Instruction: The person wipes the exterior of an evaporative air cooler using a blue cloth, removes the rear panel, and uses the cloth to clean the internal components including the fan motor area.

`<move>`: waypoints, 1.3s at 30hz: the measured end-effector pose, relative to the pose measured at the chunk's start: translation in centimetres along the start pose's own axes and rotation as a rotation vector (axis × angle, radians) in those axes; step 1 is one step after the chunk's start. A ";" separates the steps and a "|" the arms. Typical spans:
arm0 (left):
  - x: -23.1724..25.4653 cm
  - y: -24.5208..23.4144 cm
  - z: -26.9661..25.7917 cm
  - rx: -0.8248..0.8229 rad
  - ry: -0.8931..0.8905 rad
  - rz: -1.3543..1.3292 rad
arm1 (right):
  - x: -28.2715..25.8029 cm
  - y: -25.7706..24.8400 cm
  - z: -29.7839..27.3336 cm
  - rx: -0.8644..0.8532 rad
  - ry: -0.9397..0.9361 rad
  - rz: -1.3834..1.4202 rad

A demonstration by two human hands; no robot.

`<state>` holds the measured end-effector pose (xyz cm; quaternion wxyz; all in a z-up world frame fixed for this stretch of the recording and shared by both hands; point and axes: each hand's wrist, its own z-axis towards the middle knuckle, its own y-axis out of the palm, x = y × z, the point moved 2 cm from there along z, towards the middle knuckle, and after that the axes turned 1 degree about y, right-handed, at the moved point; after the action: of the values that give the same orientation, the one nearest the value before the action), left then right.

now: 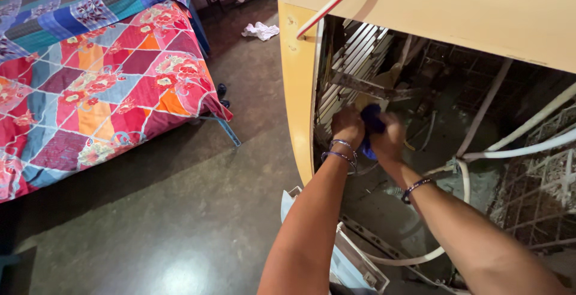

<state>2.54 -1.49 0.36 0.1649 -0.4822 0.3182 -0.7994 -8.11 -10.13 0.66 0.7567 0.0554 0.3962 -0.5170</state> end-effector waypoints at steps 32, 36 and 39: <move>3.2 -3.0 0.5 -0.099 0.052 0.194 | -0.9 -0.3 0.4 0.035 -0.017 0.031; 2.8 -2.3 0.5 -0.045 -0.007 0.082 | -3.3 -0.7 3.6 0.116 -0.071 0.120; 1.1 -0.9 0.0 0.003 0.016 0.029 | -4.7 -0.3 4.5 -0.001 -0.096 0.030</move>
<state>2.07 -1.43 1.70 0.1747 -0.4711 0.3254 -0.8011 -6.61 -9.05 6.87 0.7827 0.0360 0.3588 -0.5073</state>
